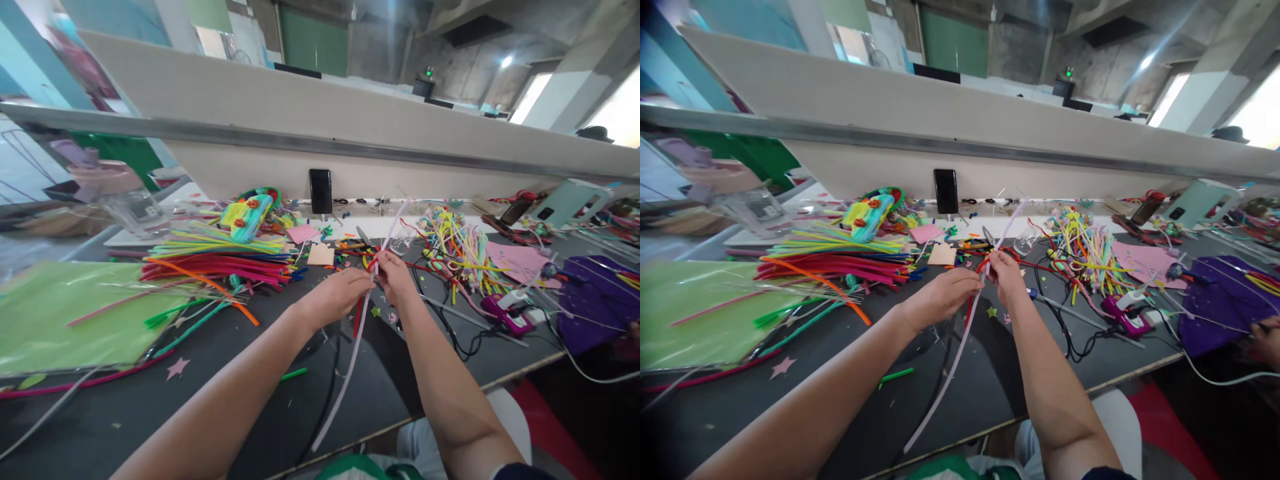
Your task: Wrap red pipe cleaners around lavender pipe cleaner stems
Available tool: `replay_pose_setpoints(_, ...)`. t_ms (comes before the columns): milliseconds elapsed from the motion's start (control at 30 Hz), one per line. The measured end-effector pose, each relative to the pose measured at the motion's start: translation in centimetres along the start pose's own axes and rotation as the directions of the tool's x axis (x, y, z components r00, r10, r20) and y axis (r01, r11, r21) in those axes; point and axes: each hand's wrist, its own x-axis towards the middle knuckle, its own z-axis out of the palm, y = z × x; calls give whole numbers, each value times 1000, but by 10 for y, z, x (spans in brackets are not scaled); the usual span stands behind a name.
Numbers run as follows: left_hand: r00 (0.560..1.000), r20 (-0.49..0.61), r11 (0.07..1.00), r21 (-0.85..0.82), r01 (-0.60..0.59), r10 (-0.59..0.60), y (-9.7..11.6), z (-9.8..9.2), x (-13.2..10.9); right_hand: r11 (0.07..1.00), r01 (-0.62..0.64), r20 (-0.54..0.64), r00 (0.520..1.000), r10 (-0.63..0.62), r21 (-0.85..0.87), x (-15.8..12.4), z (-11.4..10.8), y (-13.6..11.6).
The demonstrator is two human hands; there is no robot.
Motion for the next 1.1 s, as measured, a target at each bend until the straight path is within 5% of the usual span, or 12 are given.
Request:
replay_pose_setpoints(467,989,80,970,201,-138,124,-2,14,-11,999,47,11,999,-47,25,1,-5,-6)
replay_pose_setpoints(1100,989,30,973,175,-148,145,3,23,-12,995,88,-32,995,-90,-54,6,-15,-4)
